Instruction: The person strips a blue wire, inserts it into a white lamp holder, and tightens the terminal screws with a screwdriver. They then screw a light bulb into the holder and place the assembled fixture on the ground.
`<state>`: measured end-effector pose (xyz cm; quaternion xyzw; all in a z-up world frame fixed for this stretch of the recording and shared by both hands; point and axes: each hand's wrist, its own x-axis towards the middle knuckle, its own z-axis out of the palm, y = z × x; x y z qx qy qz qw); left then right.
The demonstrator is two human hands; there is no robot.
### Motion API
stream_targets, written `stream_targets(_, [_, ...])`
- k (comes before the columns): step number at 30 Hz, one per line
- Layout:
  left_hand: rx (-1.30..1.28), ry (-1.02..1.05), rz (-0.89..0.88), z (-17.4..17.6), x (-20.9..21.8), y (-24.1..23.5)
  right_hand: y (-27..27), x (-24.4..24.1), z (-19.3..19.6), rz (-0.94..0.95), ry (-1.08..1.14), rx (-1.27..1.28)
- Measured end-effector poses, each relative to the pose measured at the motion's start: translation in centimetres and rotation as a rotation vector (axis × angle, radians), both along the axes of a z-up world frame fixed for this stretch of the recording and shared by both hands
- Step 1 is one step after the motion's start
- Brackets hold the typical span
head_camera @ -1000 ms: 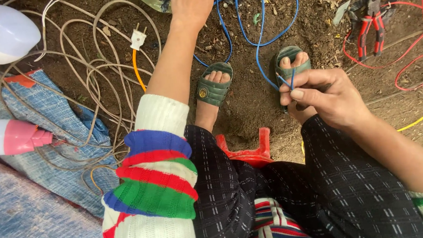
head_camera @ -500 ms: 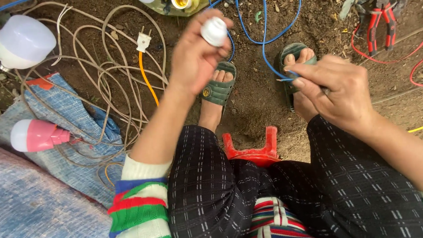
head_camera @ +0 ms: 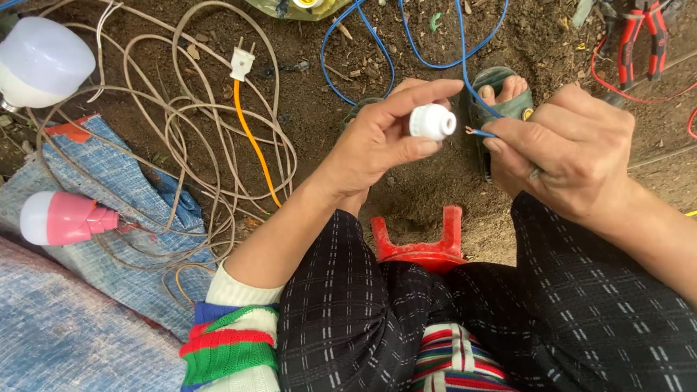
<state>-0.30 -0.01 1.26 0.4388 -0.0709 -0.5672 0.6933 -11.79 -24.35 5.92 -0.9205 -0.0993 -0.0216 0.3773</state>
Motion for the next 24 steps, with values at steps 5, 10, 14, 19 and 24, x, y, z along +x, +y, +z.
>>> stream_targets(5, [0.013, -0.025, 0.007, 0.2, -0.2, 0.0, 0.5, 0.3, 0.1, 0.008, 0.022, -0.004])
stream_targets(10, [0.012, -0.007, 0.03, 0.5, -0.3, -0.1, 0.7, 0.6, 0.4, 0.012, 0.063, 0.003])
stream_targets(14, [0.026, -0.031, 0.04, 0.6, -0.2, -0.1, 0.9, 0.8, 0.5, 0.016, 0.071, 0.002])
stream_targets(19, [0.117, -0.106, 0.002, 1.4, -0.1, -0.4, 1.0, 0.7, 0.5, 0.019, 0.091, -0.055])
stream_targets(24, [0.305, -0.36, -0.082, 1.9, 0.0, -0.7, 1.1, -0.3, -0.5, 0.062, 0.18, -0.167])
